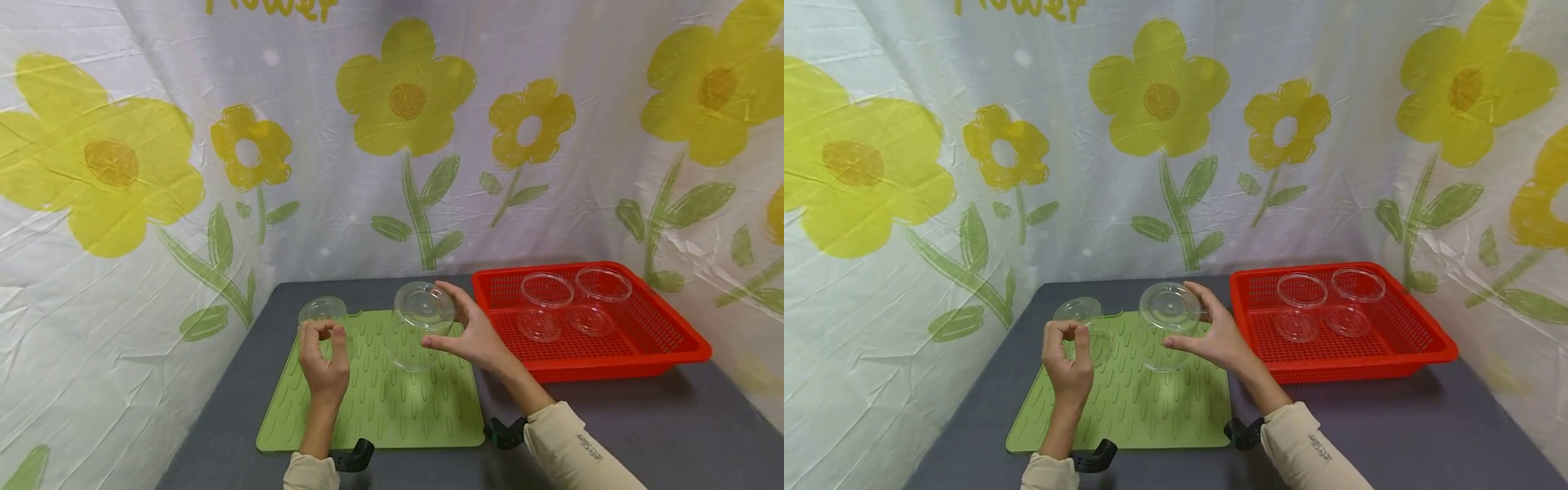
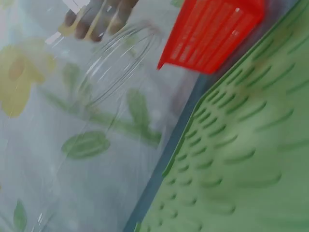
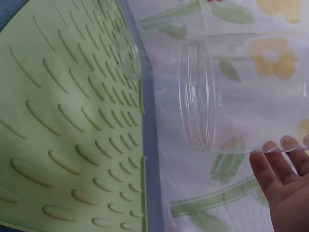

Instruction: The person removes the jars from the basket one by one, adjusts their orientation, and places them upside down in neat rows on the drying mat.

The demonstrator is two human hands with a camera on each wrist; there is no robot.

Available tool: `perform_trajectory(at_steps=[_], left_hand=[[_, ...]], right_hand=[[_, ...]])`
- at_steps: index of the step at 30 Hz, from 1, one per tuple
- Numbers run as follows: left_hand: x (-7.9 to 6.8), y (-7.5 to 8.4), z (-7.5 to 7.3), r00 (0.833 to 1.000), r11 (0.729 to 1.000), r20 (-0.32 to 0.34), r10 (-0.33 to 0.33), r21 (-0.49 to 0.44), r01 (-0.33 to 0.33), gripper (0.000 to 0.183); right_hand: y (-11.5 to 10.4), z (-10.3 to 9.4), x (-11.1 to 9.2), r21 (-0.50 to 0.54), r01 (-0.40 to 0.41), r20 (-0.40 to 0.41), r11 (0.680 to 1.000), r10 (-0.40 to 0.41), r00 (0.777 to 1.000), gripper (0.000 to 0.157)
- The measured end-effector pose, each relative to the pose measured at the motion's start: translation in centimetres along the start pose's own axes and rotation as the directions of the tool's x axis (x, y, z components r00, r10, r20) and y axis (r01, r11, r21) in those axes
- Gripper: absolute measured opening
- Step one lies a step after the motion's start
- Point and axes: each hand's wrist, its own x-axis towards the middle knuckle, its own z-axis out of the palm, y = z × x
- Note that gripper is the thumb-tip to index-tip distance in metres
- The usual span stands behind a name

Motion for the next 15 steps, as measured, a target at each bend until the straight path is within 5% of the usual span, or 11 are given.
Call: perform_trajectory(at_steps=[7,15], left_hand=[[0.9,0.0,-2.0,0.988,0.993,-0.151,-0.043,0.1,0.059,0.021],[-1.0,-5.8,-5.3,0.967,0.945,-0.172,-0.189,0.237,0.227,0.021]], right_hand=[[0.3,0.7,0.0,-0.016,-0.031,-0.007,0.999,0.031,0.999,0.095],[0.3,1.5,0.1,-0.04,-0.049,0.001,0.998,0.049,0.999,0.095]])
